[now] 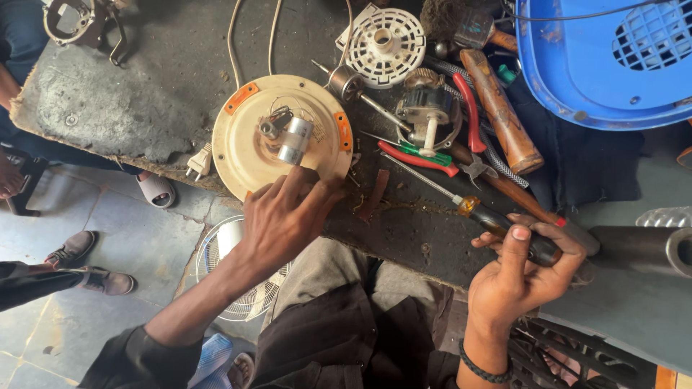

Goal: The person disassembles a fan motor, removes the stator, and uses a screwdriver to scrape and clean the inner housing. They handle the stator and rotor components, wiping them and adjusting parts within the motor casing.

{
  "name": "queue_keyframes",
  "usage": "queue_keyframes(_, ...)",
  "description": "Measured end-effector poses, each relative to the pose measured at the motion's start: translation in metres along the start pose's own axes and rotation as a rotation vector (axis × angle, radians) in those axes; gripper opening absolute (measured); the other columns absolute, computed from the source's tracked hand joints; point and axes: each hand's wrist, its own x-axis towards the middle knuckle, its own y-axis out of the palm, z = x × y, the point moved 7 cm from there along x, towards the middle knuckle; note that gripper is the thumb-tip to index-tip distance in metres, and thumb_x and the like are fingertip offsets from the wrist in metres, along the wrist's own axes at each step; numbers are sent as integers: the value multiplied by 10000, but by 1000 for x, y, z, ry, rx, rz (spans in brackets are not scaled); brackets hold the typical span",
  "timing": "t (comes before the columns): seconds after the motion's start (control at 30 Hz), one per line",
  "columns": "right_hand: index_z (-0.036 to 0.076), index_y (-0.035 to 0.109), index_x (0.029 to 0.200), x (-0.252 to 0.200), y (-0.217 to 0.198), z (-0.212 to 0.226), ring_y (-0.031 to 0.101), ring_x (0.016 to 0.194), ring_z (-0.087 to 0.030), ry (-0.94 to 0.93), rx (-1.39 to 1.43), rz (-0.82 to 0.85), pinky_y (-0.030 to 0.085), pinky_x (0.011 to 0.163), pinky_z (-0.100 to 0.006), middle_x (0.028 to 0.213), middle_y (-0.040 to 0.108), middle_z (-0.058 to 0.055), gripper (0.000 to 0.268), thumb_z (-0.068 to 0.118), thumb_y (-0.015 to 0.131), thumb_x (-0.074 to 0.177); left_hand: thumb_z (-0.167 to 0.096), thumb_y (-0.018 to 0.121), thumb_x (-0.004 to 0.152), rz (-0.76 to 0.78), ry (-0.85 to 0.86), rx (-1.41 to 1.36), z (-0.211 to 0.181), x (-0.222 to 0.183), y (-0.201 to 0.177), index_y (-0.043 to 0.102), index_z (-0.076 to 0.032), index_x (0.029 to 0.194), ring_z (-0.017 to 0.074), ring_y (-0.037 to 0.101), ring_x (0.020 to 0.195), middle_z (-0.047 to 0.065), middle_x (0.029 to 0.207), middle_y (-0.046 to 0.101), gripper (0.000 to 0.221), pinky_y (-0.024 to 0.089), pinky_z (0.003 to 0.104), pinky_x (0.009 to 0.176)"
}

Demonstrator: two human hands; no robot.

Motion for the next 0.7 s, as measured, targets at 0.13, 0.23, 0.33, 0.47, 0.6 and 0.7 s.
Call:
queue_keyframes(0.13, 4, 456, 1223, -1, 1, -1, 665, 805, -190, -9, -14, -15, 586, 610, -299, 1103, 645, -191, 210, 73, 643, 1157, -219, 784, 895, 52, 74, 46, 3, -3, -5, 716, -157, 1055, 162, 633, 773, 16, 912, 608, 185, 521, 330, 599)
queue_keyframes(0.23, 3, 459, 1219, 0, 3, -2, 670, 816, -190, -13, -11, 0, 590, 625, -304, 1103, 647, -190, 208, 77, 644, 1160, -305, 799, 948, -11, 154, 110, 5, 1, 0, 707, -138, 1043, 151, 610, 779, -11, 913, 622, 213, 520, 321, 588)
queue_keyframes(0.33, 4, 463, 1206, -1, 1, -3, 668, 802, -188, -3, -15, 3, 580, 618, -305, 1091, 648, -188, 205, 79, 648, 1158, -350, 792, 959, -42, 160, 117, 7, 0, 4, 706, -131, 1045, 161, 610, 784, -8, 877, 598, 251, 511, 323, 572)
queue_keyframes(0.47, -3, 470, 1207, 0, 0, -3, 673, 845, -189, -11, -12, 2, 585, 630, -311, 1111, 645, -180, 208, 83, 656, 1169, -229, 758, 880, 34, 169, 57, 10, -7, 0, 714, -156, 1118, 167, 618, 861, 10, 960, 611, 253, 559, 315, 674)
queue_keyframes(0.6, 4, 472, 1205, 0, 1, -4, 674, 798, -188, -1, -19, -4, 586, 628, -308, 1074, 658, -179, 216, 96, 662, 1159, -261, 742, 903, 97, 213, 129, 12, -5, 5, 711, -137, 1104, 184, 626, 893, 12, 1001, 615, 238, 591, 325, 706)
queue_keyframes(0.7, 7, 475, 1204, -1, 2, -4, 680, 791, -190, -4, -7, 10, 583, 633, -305, 1086, 662, -178, 216, 102, 663, 1160, -359, 766, 1021, 142, 192, 141, 14, 1, 14, 708, -104, 1014, 204, 620, 845, 33, 932, 595, 262, 573, 353, 618)
